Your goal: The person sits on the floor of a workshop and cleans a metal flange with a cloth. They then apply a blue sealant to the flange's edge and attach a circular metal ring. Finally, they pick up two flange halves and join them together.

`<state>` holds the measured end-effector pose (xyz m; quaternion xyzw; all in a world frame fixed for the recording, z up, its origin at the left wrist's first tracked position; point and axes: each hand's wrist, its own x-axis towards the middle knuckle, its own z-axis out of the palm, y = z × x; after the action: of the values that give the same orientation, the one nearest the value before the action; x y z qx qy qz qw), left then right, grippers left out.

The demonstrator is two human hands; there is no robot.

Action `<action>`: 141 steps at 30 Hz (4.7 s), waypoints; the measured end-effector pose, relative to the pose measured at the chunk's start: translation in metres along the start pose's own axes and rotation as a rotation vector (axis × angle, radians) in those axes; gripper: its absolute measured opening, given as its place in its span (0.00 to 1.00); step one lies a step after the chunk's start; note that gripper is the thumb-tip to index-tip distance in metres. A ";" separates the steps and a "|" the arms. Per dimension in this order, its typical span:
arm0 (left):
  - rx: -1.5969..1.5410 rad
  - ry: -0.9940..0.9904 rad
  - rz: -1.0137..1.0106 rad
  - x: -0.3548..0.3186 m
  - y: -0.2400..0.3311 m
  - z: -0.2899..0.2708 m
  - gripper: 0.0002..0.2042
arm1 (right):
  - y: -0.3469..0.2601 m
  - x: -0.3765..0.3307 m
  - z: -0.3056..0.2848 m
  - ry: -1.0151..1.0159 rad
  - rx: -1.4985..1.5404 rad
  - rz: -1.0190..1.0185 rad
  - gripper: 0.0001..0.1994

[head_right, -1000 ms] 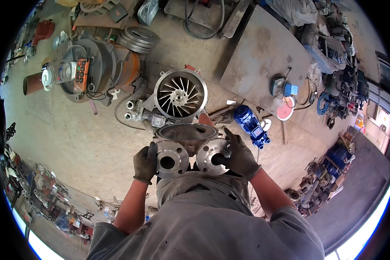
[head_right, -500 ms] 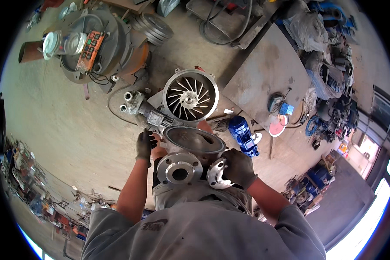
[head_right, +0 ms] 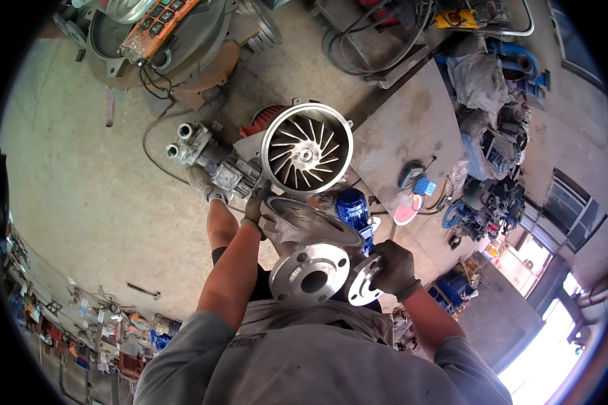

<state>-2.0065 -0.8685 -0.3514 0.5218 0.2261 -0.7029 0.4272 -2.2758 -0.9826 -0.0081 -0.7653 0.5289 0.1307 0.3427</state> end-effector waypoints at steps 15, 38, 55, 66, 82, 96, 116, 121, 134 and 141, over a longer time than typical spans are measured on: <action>-0.157 0.238 -0.021 -0.026 0.015 0.025 0.16 | 0.066 0.107 -0.057 -0.187 0.242 0.039 0.19; 0.677 0.362 0.060 0.021 0.146 0.061 0.18 | 0.239 0.303 0.013 -0.547 0.601 0.109 0.22; 0.552 0.449 0.070 0.036 0.135 0.089 0.19 | 0.266 0.340 0.047 -0.646 0.687 0.161 0.24; 0.895 0.477 0.046 0.035 0.142 0.085 0.18 | 0.270 0.340 0.057 -0.565 0.603 0.139 0.23; 0.945 0.700 0.150 0.011 0.134 0.130 0.26 | 0.275 0.356 0.041 -0.630 0.381 0.044 0.25; 1.210 0.485 0.801 0.065 0.126 0.070 0.22 | 0.176 0.256 0.016 0.377 0.462 0.209 0.24; 1.270 0.544 0.794 0.055 0.135 0.096 0.22 | 0.172 0.255 0.044 0.551 0.283 0.293 0.21; 1.239 0.575 0.835 0.057 0.131 0.088 0.18 | 0.169 0.254 0.049 0.594 0.283 0.280 0.20; 1.040 0.442 0.723 0.071 0.132 0.084 0.24 | 0.158 0.251 0.030 0.506 0.234 0.422 0.31; 0.987 0.394 0.644 0.076 0.135 0.077 0.24 | 0.166 0.250 0.038 0.462 0.296 0.476 0.35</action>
<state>-1.9419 -1.0270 -0.3777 0.8197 -0.2198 -0.4509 0.2764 -2.3173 -1.1714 -0.2404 -0.5723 0.7688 -0.0478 0.2812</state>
